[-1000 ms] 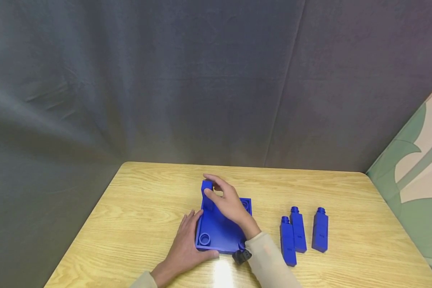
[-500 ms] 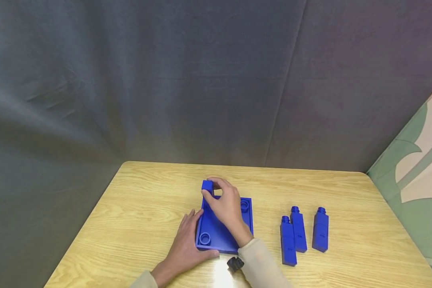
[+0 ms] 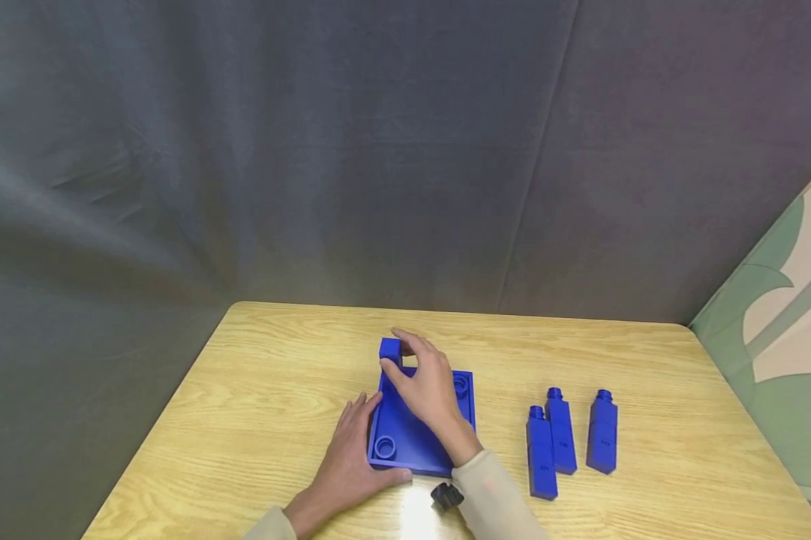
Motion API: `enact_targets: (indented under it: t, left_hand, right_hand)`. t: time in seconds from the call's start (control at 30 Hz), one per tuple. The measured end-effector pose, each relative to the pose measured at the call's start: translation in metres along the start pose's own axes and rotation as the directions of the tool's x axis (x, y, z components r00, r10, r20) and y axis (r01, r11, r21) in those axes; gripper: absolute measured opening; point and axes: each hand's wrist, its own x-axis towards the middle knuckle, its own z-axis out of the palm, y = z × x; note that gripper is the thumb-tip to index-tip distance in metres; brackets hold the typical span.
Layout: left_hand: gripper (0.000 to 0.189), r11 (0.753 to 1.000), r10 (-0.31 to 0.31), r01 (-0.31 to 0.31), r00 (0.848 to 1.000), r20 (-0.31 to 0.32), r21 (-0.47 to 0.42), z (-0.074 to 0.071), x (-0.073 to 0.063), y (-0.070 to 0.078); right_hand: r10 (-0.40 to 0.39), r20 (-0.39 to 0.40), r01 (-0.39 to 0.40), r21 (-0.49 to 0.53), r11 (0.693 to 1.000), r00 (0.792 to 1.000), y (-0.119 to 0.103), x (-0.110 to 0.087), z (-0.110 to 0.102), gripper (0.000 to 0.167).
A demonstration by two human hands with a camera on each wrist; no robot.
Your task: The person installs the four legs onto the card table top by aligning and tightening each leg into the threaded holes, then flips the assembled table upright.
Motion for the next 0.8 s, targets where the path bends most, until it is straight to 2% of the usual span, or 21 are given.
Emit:
enact_targets:
  t: [0.1, 0.23, 0.63, 0.8]
  left_hand:
    - [0.13, 1.0, -0.015, 0.015, 1.0, 0.01, -0.002, 0.0, 0.0, -0.001]
    - [0.13, 1.0, -0.023, 0.023, 1.0, 0.016, -0.001, 0.0, 0.001, -0.001]
    - [0.13, 0.999, -0.034, 0.034, 0.999, 0.017, -0.009, 0.001, 0.001, 0.001]
    - [0.131, 0.999, -0.041, 0.041, 0.999, 0.015, -0.004, 0.002, 0.001, 0.001]
  right_hand:
    - [-0.017, -0.004, 0.016, -0.023, 1.0, 1.0, -0.002, -0.003, -0.005, 0.058]
    - [-0.052, -0.046, 0.049, -0.08, 0.996, 0.998, -0.004, -0.008, -0.017, 0.056]
    - [-0.192, -0.141, 0.161, -0.209, 0.965, 0.971, 0.002, -0.031, -0.068, 0.052]
    - [-0.207, -0.172, 0.162, -0.241, 0.957, 0.963, 0.004, -0.044, -0.091, 0.054]
